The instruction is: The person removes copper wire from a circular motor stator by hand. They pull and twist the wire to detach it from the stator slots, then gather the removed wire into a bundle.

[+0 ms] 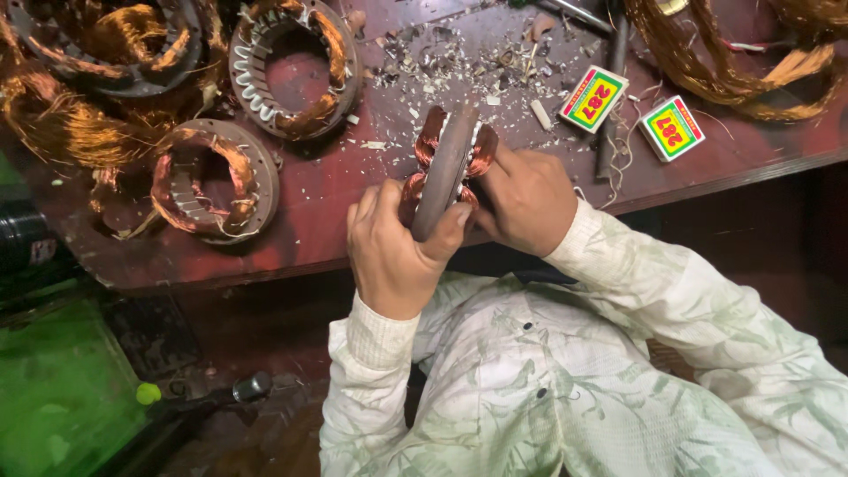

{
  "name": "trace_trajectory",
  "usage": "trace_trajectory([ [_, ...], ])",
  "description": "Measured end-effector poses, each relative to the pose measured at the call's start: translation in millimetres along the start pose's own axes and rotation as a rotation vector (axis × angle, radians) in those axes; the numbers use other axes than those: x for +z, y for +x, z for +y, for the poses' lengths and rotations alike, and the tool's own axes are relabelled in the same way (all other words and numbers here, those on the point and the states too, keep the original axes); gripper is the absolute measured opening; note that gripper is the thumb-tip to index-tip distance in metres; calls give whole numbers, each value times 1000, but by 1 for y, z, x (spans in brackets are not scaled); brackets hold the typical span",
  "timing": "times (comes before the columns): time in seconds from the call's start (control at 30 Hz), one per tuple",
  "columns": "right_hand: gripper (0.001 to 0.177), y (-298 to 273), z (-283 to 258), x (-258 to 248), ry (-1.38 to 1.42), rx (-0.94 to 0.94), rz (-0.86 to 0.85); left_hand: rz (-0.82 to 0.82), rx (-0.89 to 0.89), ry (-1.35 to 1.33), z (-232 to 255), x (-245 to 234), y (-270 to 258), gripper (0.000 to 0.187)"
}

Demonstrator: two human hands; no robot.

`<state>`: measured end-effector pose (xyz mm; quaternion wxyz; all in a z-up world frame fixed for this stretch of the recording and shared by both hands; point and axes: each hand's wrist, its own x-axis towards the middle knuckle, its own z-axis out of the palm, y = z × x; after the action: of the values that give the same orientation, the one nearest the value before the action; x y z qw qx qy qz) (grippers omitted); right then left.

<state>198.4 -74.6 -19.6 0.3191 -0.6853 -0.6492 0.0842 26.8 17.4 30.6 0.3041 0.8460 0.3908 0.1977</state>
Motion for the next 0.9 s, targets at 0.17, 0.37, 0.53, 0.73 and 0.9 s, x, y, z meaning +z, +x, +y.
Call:
trace_trajectory([
  [0.17,50,-1,5,3,-5,-9,-28,-5,1,35,1,-1,3,65],
  [0.37,52,-1,10,0,40,-17,-44,-26,5,49,1,-2,3,66],
  [0.53,52,-1,9,-4,9,-58,-18,-35,15,28,0,-4,4,67],
  [0.73,33,-11,10,-14,-66,-30,10,-38,-13,53,1,-2,4,66],
  [0.9,26,-20,9,-28,-94,-22,38,-33,-14,66,1,0,5,68],
])
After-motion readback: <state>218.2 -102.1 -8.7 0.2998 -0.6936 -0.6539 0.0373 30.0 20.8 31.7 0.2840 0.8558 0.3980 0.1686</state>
